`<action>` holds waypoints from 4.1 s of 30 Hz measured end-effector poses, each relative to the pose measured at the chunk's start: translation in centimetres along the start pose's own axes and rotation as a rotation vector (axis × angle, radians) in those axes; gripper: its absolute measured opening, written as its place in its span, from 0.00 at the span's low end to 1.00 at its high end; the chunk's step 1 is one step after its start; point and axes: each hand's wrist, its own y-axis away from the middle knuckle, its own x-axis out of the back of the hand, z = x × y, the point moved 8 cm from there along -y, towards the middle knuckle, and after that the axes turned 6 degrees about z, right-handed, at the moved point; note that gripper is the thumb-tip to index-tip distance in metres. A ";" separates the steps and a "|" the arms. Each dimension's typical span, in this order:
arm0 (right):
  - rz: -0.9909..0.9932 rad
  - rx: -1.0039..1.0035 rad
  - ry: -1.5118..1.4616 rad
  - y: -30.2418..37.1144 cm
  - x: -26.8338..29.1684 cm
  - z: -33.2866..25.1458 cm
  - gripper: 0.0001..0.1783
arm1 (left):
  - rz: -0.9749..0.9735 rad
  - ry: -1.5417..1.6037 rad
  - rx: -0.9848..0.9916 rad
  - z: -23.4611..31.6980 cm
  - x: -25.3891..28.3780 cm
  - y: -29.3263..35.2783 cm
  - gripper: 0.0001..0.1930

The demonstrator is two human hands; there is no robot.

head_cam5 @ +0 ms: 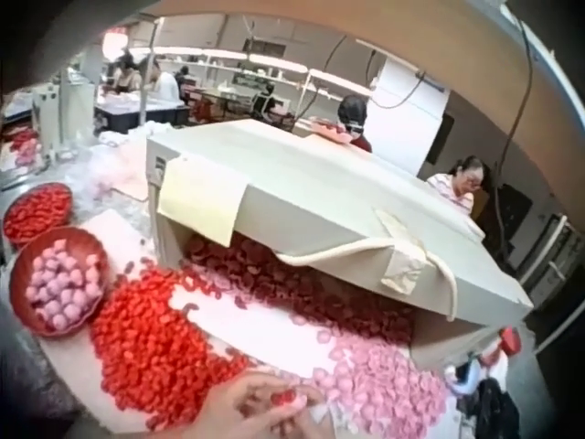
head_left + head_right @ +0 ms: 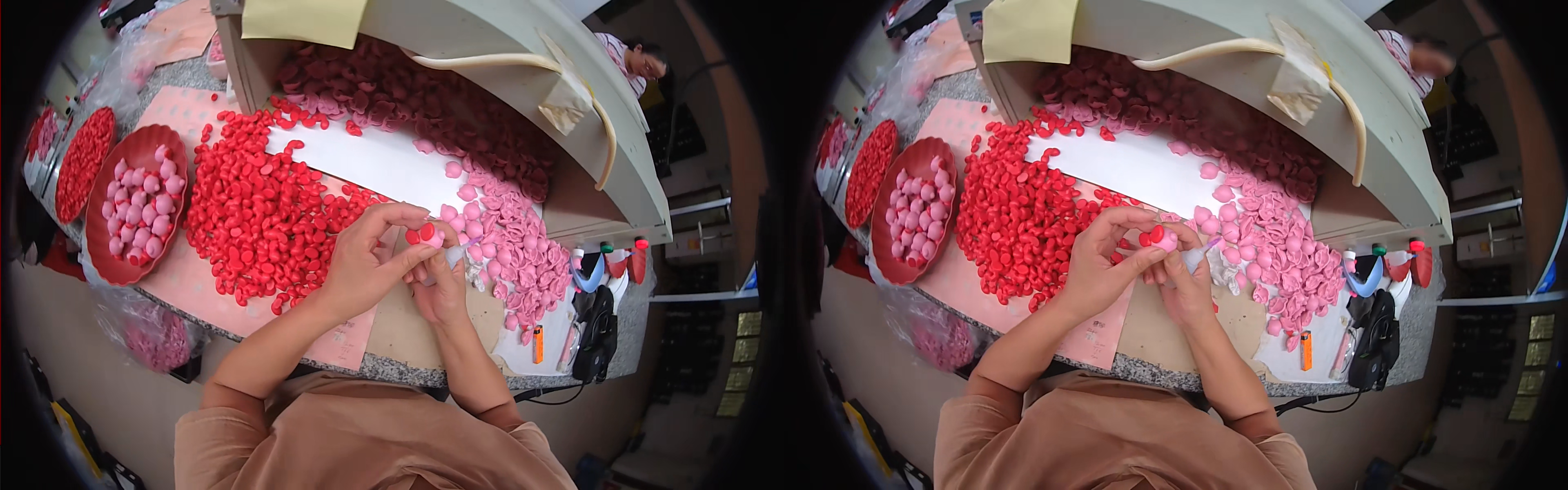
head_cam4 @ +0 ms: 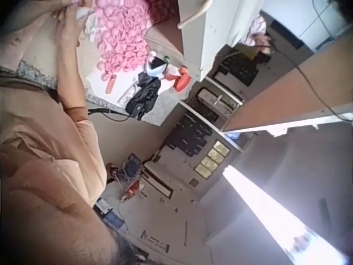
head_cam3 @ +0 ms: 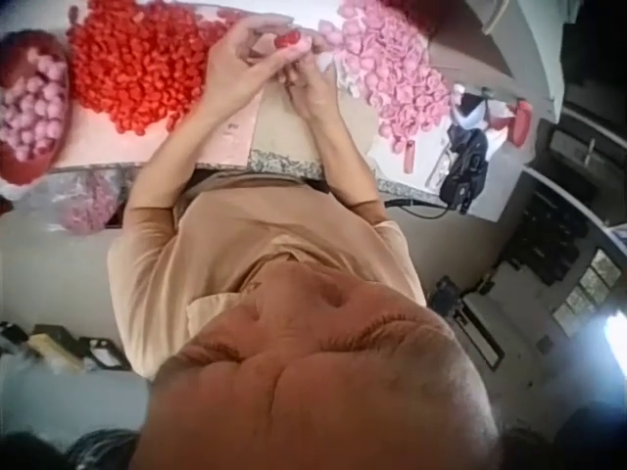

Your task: Manually assembling small pink and white plastic toy components at a factory workbench.

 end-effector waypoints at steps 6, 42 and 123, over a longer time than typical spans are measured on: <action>0.015 -0.004 -0.010 0.3 0.7 0.3 0.23 | -0.013 0.112 -0.011 -0.4 -0.2 -0.1 0.17; -0.053 0.525 0.585 1.3 -0.5 -7.1 0.19 | -0.306 -0.077 -0.256 0.2 -1.3 -0.9 0.17; 0.003 -0.184 0.384 -1.0 3.5 -2.5 0.19 | -0.224 0.124 0.512 -4.4 -0.9 -0.7 0.10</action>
